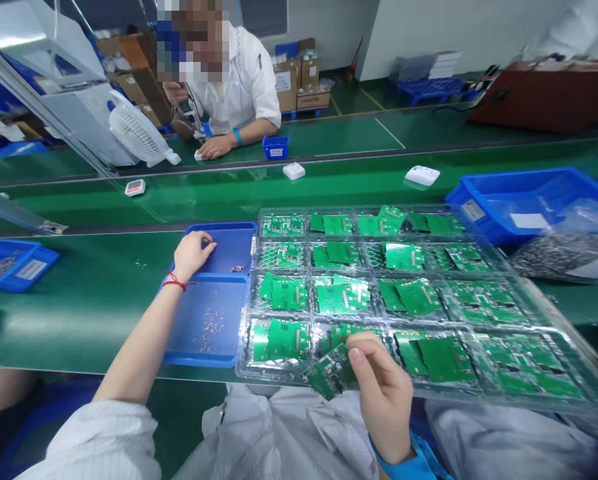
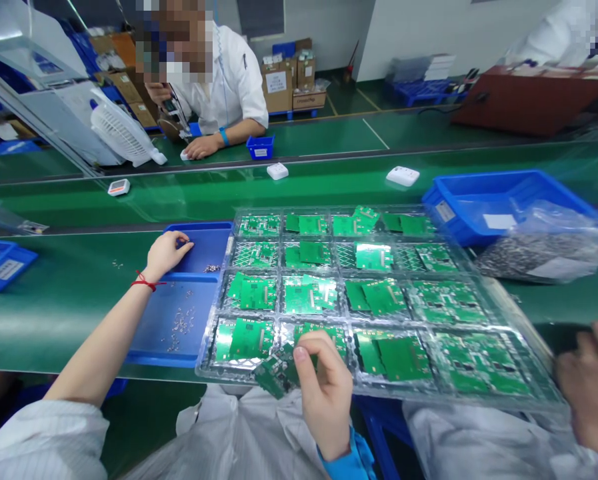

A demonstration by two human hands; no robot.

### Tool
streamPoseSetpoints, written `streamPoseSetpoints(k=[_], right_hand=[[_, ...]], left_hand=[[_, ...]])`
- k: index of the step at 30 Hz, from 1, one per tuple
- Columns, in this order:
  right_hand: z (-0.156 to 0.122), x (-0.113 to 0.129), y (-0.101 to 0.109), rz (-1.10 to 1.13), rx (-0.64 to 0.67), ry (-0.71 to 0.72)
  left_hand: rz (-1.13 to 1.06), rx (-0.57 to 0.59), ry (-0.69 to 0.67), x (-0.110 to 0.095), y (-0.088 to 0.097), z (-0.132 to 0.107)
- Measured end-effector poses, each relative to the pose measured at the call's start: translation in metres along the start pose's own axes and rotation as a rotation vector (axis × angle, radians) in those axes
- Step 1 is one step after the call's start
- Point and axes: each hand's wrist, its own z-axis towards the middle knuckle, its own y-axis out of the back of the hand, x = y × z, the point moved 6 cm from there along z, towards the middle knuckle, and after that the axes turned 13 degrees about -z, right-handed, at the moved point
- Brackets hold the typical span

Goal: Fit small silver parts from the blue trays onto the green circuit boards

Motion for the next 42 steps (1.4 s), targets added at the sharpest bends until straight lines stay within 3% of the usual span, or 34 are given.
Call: streamPoseSetpoints(k=[5,15,27,30,36,39,42], right_hand=[[0.0,0.0,0.002,-0.005,-0.007,0.008],[-0.003,-0.002,0.0,0.017,0.012,0.002],[-0.003,-0.002,0.001,0.014,0.022,0.018],[-0.002,-0.001,0.0,0.01,0.024,0.021],[-0.002,-0.002,-0.001,0.001,0.021,0.032],[-0.003,-0.003,-0.001,-0.001,0.026,0.029],[-0.004,-0.003,-0.001,-0.003,0.026,0.025]], left_hand=[[-0.04,-0.059,0.021,-0.005,0.002,-0.004],[-0.065,0.044,-0.037,-0.012,-0.007,-0.011],[-0.219,0.024,-0.185,-0.006,-0.015,-0.007],[-0.255,0.103,-0.256,-0.016,-0.016,-0.011],[-0.3,0.484,-0.364,-0.049,-0.031,-0.025],[-0.283,0.524,-0.356,-0.055,-0.034,-0.022],[-0.269,0.475,-0.315,-0.051,-0.036,-0.016]])
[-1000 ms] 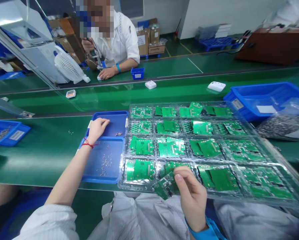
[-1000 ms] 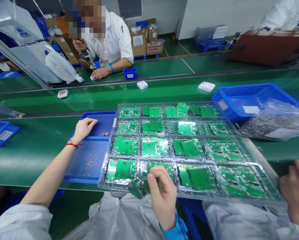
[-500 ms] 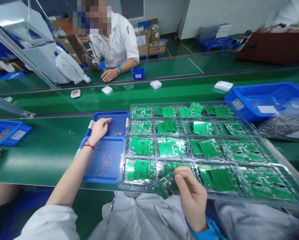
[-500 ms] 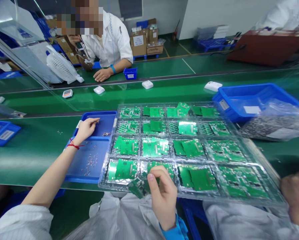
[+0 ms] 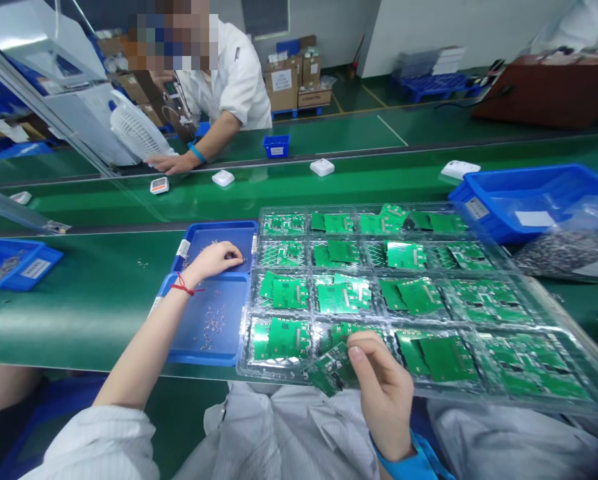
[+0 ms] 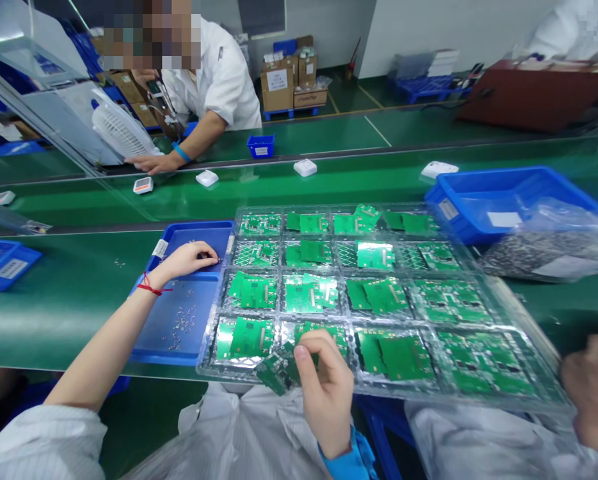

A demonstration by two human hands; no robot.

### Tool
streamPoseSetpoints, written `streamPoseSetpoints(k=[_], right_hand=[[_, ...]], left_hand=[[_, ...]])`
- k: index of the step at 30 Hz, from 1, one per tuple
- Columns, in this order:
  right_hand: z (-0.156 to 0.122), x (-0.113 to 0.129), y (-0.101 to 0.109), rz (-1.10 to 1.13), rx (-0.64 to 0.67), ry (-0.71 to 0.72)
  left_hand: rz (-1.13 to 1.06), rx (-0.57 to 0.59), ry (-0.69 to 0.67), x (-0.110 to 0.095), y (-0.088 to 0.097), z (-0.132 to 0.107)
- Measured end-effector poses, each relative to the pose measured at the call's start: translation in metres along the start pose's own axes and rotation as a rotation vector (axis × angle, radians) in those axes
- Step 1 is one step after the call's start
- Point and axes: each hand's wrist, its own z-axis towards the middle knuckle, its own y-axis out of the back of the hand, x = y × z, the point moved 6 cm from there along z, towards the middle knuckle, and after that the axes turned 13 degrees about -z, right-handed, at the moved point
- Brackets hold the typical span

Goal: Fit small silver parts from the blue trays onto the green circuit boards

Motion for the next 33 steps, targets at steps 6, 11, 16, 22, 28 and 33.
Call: streamPoseSetpoints(k=[6,11,16,22,28,33], right_hand=[[0.0,-0.001,0.0,-0.003,0.004,0.009],[0.0,-0.002,-0.002,0.004,0.006,0.007],[0.001,-0.001,-0.002,0.002,0.003,0.004],[0.002,-0.001,-0.001,-0.004,0.002,0.0],[0.002,-0.001,-0.001,-0.012,-0.013,0.005],[0.001,-0.003,-0.001,0.004,-0.008,-0.024]], left_hand=[[-0.037,-0.209,0.034,0.014,0.009,-0.002],[-0.028,-0.358,-0.004,0.017,0.017,-0.005],[-0.08,-0.483,0.027,0.026,0.018,-0.008],[-0.068,-0.587,0.045,0.025,0.02,-0.01],[-0.09,-0.536,0.074,0.011,0.019,-0.013],[-0.161,-0.524,0.105,0.006,0.02,-0.013]])
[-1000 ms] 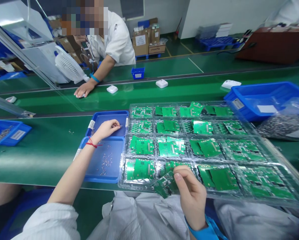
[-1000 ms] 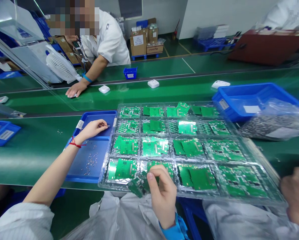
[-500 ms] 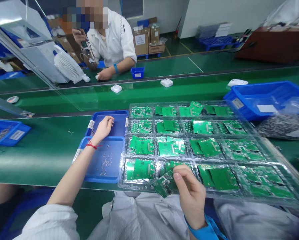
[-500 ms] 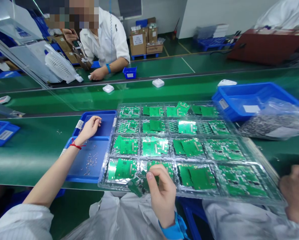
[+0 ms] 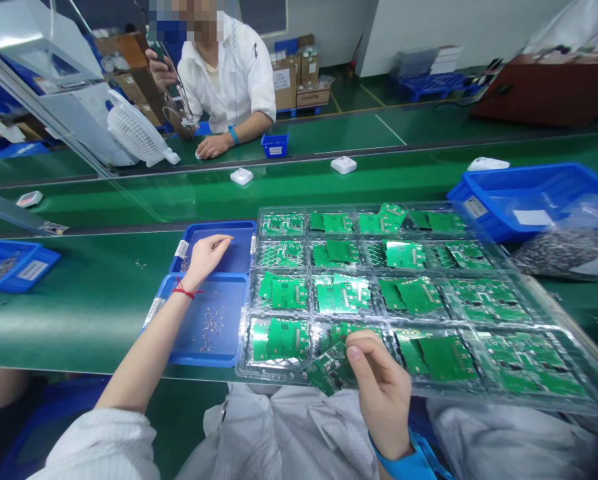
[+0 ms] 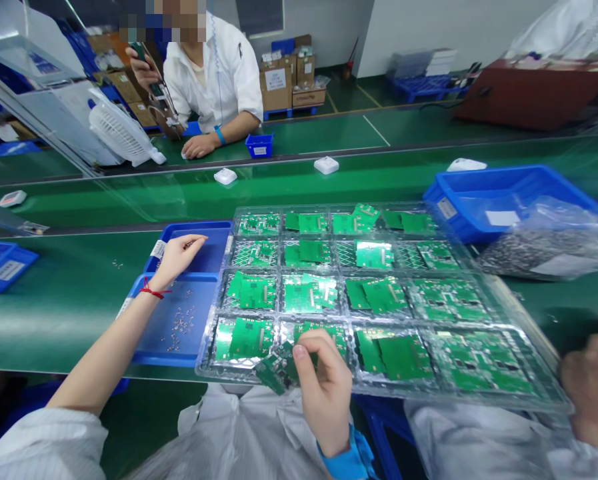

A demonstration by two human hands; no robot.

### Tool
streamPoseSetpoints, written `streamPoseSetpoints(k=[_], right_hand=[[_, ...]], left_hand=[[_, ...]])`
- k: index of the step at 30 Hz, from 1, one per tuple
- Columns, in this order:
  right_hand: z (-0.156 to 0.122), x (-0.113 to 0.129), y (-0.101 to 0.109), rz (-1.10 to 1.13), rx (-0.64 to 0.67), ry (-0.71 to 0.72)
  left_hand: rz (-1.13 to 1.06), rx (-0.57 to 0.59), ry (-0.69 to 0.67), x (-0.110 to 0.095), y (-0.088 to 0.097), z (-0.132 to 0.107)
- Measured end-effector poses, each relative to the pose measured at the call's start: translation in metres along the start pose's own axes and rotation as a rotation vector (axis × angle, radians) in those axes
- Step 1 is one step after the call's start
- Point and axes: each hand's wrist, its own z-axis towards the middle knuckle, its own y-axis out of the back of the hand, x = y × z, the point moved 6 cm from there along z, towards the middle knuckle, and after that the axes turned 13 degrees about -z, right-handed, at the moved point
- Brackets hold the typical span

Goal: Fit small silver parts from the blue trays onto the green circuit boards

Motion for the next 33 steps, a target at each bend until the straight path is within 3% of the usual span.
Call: streamPoseSetpoints(k=[13,33], right_hand=[[0.002,0.003,0.0,0.004,-0.005,0.001],[0.001,0.001,0.0,0.007,0.002,0.005]], left_hand=[[-0.056,-0.007,0.021,0.014,-0.002,0.003],[0.002,0.028,-0.025,0.003,-0.006,0.0]])
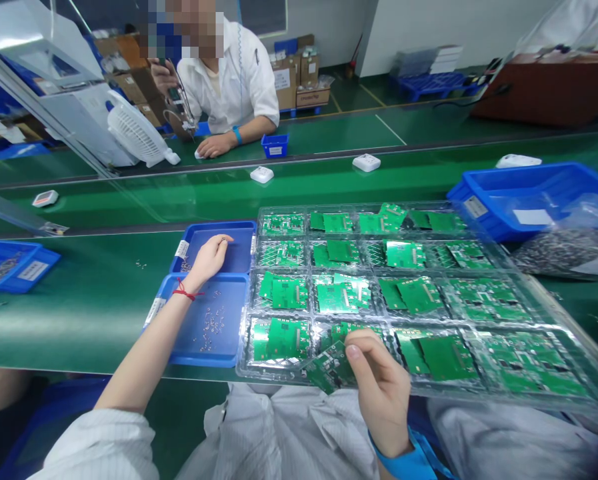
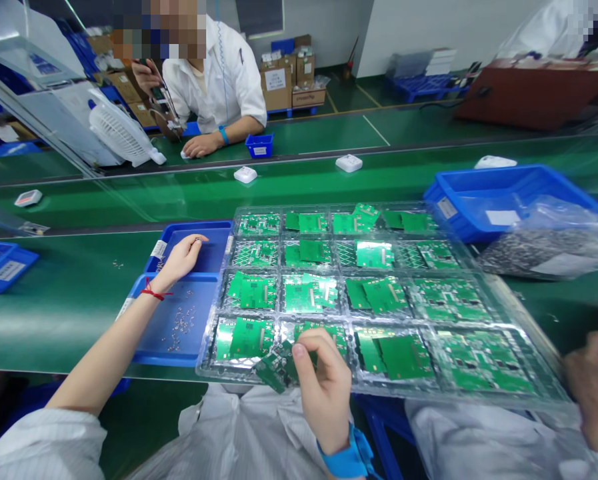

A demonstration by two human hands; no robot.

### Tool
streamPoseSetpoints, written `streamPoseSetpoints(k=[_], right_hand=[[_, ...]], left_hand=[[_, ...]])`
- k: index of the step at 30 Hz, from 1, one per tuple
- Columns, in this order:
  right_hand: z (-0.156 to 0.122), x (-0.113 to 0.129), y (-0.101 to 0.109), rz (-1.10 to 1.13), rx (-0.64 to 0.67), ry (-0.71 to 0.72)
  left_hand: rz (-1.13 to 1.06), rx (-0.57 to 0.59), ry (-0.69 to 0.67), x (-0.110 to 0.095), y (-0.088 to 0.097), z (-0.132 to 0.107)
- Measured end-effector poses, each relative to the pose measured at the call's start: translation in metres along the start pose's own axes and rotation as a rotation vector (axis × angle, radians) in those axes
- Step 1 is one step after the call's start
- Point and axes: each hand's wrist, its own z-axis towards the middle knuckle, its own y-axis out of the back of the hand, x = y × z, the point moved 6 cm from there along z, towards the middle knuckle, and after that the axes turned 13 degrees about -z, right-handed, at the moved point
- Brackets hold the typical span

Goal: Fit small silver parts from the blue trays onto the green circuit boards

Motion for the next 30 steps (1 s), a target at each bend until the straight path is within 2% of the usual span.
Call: streamPoseSetpoints(k=[4,10,16,18,21,26,28,30], right_hand=[[0.001,-0.001,-0.001,-0.003,-0.001,0.003],[0.002,0.001,0.0,-0.003,-0.018,-0.007],[0.001,-0.001,0.001,0.01,-0.036,-0.024],[-0.002,-0.007,0.0,0.042,-0.058,-0.054],[-0.005,-0.016,-0.008,0.148,-0.063,-0.153],[-0.002,-0.013,-0.033,0.362,0.037,-0.396],[0.004,-0.004,-0.04,0.377,0.117,-0.405],[0.01,0.009,-0.045,0.321,0.241,-0.326]], left_hand=[[-0.009,-0.028,0.004,-0.004,0.002,-0.001],[-0.064,-0.013,0.085,-0.004,0.002,-0.004],[-0.31,-0.032,0.207,-0.012,0.0,-0.014],[-0.443,-0.005,0.266,-0.022,-0.005,-0.023],[-0.635,0.077,0.342,-0.049,-0.017,-0.042],[-0.875,0.248,0.442,-0.099,-0.037,-0.084],[-0.933,0.341,0.485,-0.113,-0.045,-0.105],[-0.991,0.452,0.53,-0.125,-0.054,-0.126]])
